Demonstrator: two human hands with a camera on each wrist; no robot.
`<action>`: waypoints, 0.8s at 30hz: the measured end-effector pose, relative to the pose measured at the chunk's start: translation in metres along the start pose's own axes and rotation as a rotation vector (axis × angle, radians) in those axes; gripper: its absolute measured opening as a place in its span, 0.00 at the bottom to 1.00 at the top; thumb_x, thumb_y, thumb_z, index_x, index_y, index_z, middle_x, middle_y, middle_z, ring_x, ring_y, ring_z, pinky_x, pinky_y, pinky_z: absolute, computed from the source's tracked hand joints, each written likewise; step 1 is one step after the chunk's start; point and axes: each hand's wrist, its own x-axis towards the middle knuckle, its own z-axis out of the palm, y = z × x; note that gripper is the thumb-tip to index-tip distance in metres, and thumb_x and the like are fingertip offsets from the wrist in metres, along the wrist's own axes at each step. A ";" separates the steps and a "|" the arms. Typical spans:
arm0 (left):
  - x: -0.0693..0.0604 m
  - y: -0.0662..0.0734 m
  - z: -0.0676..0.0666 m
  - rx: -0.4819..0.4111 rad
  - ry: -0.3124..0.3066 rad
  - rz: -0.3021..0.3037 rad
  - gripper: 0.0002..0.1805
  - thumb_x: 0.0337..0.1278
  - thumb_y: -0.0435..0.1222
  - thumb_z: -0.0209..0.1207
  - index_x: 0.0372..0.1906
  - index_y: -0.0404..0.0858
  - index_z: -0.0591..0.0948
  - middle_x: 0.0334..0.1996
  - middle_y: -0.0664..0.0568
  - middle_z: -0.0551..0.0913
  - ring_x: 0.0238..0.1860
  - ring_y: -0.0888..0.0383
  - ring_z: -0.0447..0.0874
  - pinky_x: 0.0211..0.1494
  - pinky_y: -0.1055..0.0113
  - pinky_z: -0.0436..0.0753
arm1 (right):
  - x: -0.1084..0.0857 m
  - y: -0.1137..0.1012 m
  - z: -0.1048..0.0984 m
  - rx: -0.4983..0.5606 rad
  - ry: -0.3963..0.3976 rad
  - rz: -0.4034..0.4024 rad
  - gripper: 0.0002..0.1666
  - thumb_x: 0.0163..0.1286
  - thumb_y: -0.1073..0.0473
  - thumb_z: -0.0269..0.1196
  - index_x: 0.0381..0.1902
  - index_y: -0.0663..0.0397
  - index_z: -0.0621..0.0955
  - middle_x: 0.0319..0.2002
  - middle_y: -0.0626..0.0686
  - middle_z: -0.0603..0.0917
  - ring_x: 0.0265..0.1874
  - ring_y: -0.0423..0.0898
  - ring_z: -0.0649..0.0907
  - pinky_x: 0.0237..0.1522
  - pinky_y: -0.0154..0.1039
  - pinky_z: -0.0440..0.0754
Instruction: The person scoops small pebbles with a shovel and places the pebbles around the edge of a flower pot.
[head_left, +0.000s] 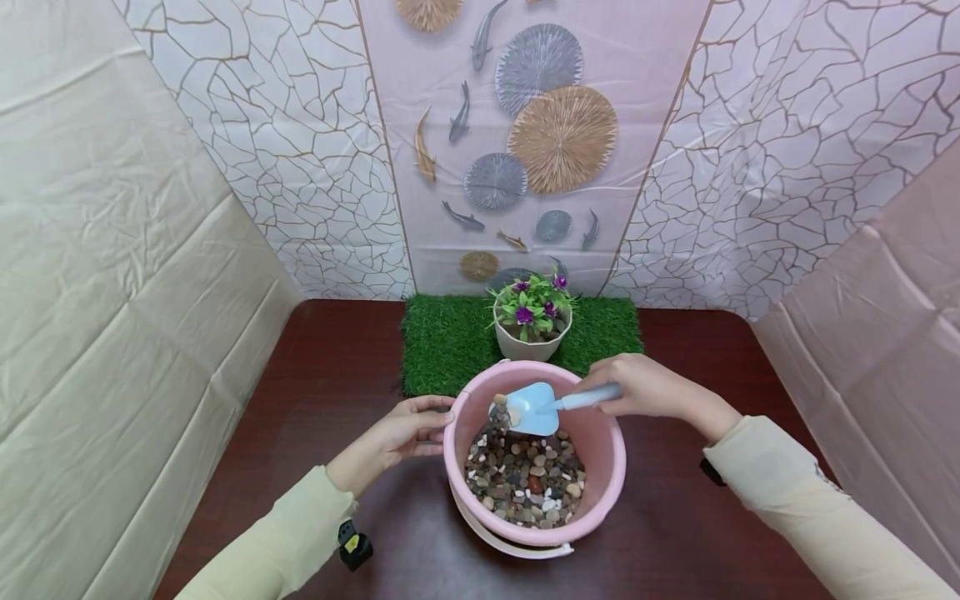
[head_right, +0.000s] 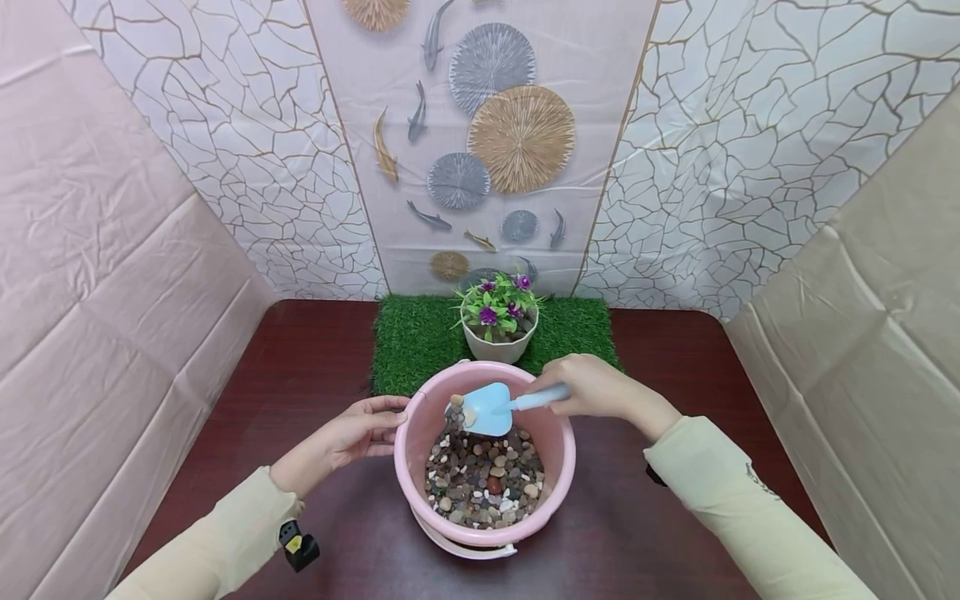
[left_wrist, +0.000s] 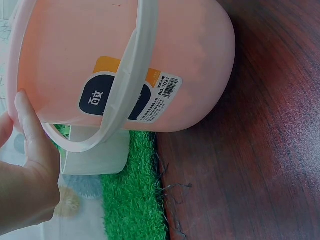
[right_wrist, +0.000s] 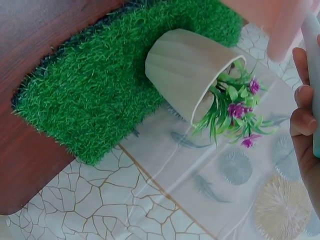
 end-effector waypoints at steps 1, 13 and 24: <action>0.000 0.000 0.000 -0.001 0.001 -0.002 0.22 0.60 0.30 0.54 0.60 0.32 0.70 0.22 0.58 0.83 0.23 0.67 0.82 0.32 0.73 0.86 | -0.001 0.001 -0.001 0.002 0.005 0.001 0.21 0.50 0.69 0.66 0.44 0.46 0.86 0.31 0.43 0.84 0.24 0.31 0.73 0.26 0.27 0.72; -0.001 0.000 0.001 0.001 0.005 -0.007 0.20 0.60 0.30 0.55 0.58 0.34 0.72 0.23 0.57 0.83 0.24 0.65 0.83 0.33 0.72 0.86 | -0.009 0.006 -0.012 -0.002 0.054 0.052 0.16 0.53 0.67 0.67 0.41 0.48 0.86 0.32 0.43 0.85 0.23 0.30 0.73 0.24 0.27 0.73; -0.001 0.002 0.002 -0.008 0.008 -0.011 0.21 0.60 0.30 0.55 0.59 0.33 0.71 0.23 0.57 0.83 0.24 0.66 0.82 0.32 0.72 0.86 | -0.017 0.011 -0.026 0.002 0.101 0.091 0.16 0.53 0.70 0.66 0.41 0.55 0.86 0.31 0.43 0.84 0.21 0.29 0.70 0.24 0.26 0.71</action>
